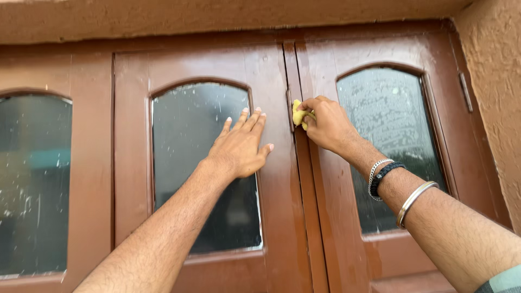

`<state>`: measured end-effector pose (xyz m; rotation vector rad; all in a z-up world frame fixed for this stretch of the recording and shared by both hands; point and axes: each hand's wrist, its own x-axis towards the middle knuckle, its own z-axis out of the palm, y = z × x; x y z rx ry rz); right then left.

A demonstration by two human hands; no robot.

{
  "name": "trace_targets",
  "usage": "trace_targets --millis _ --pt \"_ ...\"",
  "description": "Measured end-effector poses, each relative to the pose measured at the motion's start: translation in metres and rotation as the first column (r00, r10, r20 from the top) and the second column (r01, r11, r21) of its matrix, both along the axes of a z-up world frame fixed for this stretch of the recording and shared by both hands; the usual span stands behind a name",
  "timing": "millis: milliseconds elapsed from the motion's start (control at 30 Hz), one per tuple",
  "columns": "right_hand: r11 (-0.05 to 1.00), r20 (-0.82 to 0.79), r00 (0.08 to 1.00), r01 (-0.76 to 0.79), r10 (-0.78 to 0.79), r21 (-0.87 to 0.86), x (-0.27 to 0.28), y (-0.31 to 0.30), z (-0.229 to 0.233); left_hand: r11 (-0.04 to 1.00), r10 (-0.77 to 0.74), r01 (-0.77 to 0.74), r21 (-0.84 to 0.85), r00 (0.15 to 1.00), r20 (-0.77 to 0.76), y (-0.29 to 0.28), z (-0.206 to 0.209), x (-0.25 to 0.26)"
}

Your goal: The person cleans a brown double door with glass panels using a yellow sponge. They wipe the glass panes and the wooden frame, repeatedly dipping the sponge into a blue bucket of water to keep it wet. The cleaning covers the upper and lower sections of the door.

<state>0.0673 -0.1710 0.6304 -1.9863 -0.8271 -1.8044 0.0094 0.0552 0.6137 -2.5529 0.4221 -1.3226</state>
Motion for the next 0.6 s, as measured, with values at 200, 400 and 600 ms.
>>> trace_targets --millis 200,400,600 --pt "0.997 0.097 0.994 -0.064 0.059 0.050 -0.004 0.020 -0.070 1.000 0.015 -0.015 0.006 0.992 -0.121 0.014 -0.043 -0.010" --pt "0.990 0.185 0.975 -0.104 0.120 -0.092 -0.011 0.047 -0.119 0.982 -0.173 0.176 0.066 0.984 -0.052 0.017 -0.079 -0.010" --pt "0.953 -0.008 0.955 -0.298 0.298 -0.061 -0.016 0.036 -0.133 0.956 -0.291 0.286 0.069 0.953 0.083 0.006 -0.101 0.005"
